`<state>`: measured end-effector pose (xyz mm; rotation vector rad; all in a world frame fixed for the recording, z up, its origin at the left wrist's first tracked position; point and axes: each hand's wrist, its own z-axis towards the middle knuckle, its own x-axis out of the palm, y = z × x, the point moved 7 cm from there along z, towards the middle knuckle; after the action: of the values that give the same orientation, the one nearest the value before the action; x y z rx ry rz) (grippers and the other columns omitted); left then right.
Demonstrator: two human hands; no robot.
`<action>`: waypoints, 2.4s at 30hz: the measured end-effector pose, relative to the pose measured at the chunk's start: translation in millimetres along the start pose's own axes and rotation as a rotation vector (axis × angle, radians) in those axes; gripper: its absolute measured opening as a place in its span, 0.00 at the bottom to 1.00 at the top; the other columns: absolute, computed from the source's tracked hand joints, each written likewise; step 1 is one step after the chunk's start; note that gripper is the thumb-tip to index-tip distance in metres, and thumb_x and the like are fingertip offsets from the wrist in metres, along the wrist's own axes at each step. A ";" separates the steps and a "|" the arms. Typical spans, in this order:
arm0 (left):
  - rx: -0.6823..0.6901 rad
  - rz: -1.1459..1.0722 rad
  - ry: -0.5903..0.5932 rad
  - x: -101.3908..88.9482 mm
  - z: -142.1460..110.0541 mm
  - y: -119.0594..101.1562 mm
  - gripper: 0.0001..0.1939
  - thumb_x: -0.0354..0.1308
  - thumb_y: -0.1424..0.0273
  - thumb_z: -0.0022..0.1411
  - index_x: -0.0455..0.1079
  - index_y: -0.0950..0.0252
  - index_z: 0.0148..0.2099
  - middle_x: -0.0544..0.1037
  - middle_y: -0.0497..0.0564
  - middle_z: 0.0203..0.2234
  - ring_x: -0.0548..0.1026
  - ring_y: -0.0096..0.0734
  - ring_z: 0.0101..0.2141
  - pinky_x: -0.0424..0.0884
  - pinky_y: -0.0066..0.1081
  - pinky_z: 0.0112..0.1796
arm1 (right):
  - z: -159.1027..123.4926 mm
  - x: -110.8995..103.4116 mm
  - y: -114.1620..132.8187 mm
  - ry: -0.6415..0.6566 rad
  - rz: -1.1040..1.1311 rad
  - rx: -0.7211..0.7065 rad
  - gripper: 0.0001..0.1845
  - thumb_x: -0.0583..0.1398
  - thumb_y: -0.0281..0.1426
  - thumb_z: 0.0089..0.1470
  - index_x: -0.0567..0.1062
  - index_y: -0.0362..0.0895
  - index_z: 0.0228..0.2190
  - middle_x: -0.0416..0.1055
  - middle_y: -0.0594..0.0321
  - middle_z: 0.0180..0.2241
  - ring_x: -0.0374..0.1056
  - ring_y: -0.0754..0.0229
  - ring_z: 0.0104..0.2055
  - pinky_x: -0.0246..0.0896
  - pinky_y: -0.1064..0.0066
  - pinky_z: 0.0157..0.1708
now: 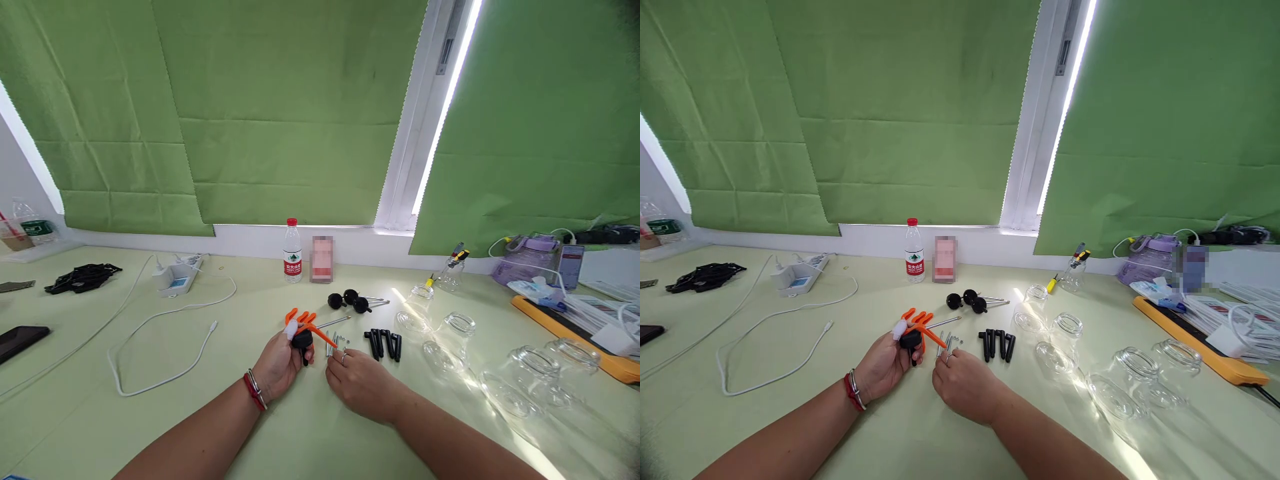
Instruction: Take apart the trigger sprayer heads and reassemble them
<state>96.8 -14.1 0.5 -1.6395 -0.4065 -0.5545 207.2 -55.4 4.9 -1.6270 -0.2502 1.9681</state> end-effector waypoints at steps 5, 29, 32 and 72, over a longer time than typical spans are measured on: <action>0.000 0.016 0.010 0.3 -0.4 -0.7 0.16 0.53 0.57 0.61 0.63 0.66 0.31 0.67 0.48 0.21 0.64 0.26 0.21 0.62 0.30 0.25 | -1.2 -3.1 -1.3 -0.002 0.000 0.001 0.10 0.51 0.20 0.56 0.72 0.37 0.34 0.72 0.51 0.32 0.66 0.54 0.37 0.56 0.65 0.30; -0.017 0.042 -0.008 -2.4 0.5 0.5 0.16 0.50 0.57 0.62 0.63 0.65 0.32 0.68 0.49 0.20 0.64 0.28 0.21 0.62 0.31 0.27 | -4.9 -2.9 1.2 -0.007 -0.003 -0.088 0.09 0.51 0.20 0.55 0.71 0.38 0.33 0.71 0.55 0.30 0.63 0.56 0.34 0.53 0.66 0.28; -0.041 0.050 -0.031 -2.3 -0.2 0.3 0.16 0.50 0.58 0.62 0.63 0.66 0.31 0.69 0.49 0.19 0.64 0.28 0.21 0.62 0.31 0.27 | -5.5 -3.7 3.0 -0.031 -0.014 -0.111 0.09 0.51 0.21 0.55 0.71 0.37 0.34 0.71 0.54 0.32 0.63 0.56 0.36 0.54 0.66 0.30; -0.116 0.068 0.279 31.8 -25.7 11.5 0.15 0.53 0.59 0.62 0.70 0.66 0.36 0.71 0.52 0.28 0.66 0.28 0.28 0.64 0.30 0.31 | 13.8 -45.3 -58.8 -0.199 1.186 0.618 0.06 0.61 0.30 0.49 0.79 0.47 0.30 0.73 0.62 0.34 0.67 0.58 0.41 0.59 0.65 0.45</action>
<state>126.2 -42.7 11.5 -1.6508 -0.1140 -0.7554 216.5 -28.3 74.7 -1.1960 1.4135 2.5802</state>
